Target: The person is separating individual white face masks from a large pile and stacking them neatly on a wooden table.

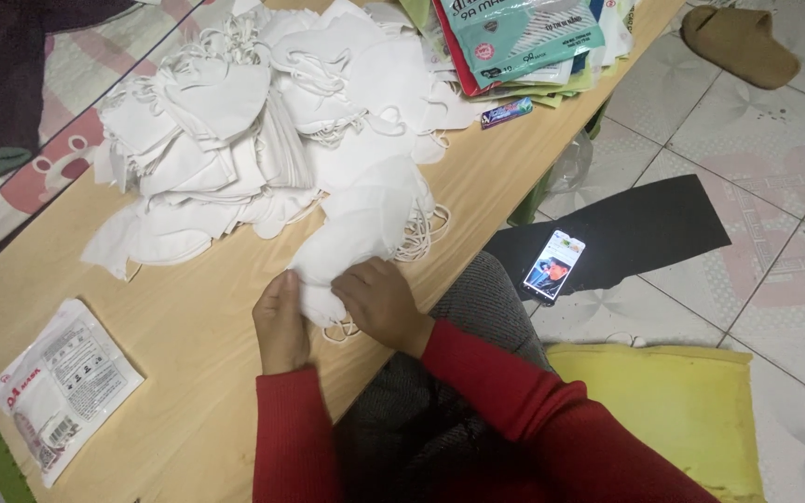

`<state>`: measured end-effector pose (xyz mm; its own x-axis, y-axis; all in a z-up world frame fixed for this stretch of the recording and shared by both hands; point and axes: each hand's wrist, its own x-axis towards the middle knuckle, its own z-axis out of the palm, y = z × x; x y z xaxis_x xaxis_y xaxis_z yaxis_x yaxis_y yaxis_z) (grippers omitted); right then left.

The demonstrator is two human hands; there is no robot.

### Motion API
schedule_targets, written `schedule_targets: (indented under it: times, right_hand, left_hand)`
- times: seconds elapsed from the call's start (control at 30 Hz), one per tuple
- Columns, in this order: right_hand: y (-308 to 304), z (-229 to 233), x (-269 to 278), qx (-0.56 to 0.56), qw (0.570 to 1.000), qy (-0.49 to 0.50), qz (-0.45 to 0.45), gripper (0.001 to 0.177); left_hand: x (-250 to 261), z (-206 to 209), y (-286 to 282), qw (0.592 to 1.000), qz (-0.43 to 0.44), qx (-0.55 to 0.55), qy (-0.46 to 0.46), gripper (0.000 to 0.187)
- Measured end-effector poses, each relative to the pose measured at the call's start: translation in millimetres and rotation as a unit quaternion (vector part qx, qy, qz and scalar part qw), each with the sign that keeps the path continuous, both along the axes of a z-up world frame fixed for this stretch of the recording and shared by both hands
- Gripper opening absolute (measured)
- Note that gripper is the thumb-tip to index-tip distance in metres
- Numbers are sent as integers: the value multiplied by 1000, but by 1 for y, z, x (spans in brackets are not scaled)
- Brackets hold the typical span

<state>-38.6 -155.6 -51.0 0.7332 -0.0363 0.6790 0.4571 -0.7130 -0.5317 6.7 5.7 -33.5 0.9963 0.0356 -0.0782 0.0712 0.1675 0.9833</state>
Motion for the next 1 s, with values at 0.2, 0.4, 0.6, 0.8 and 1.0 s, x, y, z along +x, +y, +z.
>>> schedule_targets:
  times: [0.2, 0.4, 0.6, 0.8, 1.0]
  right_hand:
    - [-2, 7, -3, 38, 998, 38, 34, 23]
    - [-6, 12, -4, 41, 994, 98, 35, 40]
    - [-10, 15, -1, 88, 992, 84, -24, 51]
    - [-31, 17, 6, 73, 984, 149, -62, 51]
    - [-46, 31, 12, 22, 959, 276, -61, 78]
  left_hand:
    - [0, 5, -2, 999, 31, 26, 18, 17]
    - [3, -3, -1, 997, 54, 43, 34, 14]
    - [0, -2, -1, 995, 57, 76, 32, 12]
    - [-4, 11, -2, 992, 53, 108, 31, 13]
    - [-3, 19, -2, 991, 60, 115, 42, 14]
